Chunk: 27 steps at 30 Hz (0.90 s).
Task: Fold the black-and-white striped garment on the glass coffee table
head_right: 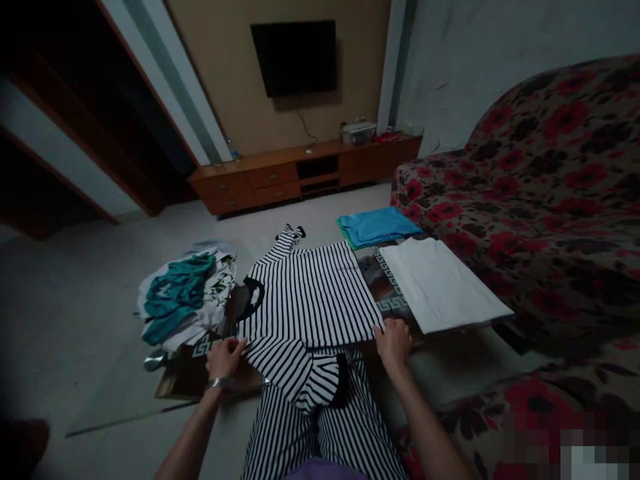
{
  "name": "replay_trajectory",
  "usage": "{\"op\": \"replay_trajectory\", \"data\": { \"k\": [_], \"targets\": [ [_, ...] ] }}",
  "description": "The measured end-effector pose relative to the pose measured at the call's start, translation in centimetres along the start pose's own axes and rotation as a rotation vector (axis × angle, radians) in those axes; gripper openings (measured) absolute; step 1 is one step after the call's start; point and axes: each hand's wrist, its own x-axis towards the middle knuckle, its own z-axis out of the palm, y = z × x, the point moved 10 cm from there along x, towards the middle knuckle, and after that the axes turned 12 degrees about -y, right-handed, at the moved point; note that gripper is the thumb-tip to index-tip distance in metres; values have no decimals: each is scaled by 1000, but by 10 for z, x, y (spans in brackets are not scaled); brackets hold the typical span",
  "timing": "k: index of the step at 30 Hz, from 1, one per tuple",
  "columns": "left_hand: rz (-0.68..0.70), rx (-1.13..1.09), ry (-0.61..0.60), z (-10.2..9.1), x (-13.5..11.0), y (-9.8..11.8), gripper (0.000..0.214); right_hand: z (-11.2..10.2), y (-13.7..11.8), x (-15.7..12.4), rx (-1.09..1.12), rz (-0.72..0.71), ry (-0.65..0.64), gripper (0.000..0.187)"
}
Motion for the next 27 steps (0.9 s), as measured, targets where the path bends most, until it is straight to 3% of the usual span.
{"op": "replay_trajectory", "data": {
  "k": [2,4,6,10,14,18,21,25,27],
  "targets": [
    [74,42,44,0,-8,23,35,3,-6,7,80,-33,-13,17],
    [150,-3,47,0,-13,33,24,5,-2,14,232,-39,0,14],
    [133,-181,23,1,-13,20,18,8,10,18,411,-23,17,17],
    [-49,-571,-5,11,-15,-30,25,16,20,14,576,-68,-35,32],
    [-88,-754,-59,29,-30,-40,41,20,18,2,549,-92,-86,40],
    [-49,-1216,-186,55,-61,-18,78,17,10,-10,543,-171,-95,37],
    [101,-1240,-271,58,-85,11,97,8,6,-14,545,-207,-64,35],
    [175,-1196,-496,65,-110,25,75,1,24,-17,651,-160,-35,34],
    [152,-1127,-694,68,-123,21,70,5,41,-22,694,-118,-64,33]
  ]
}}
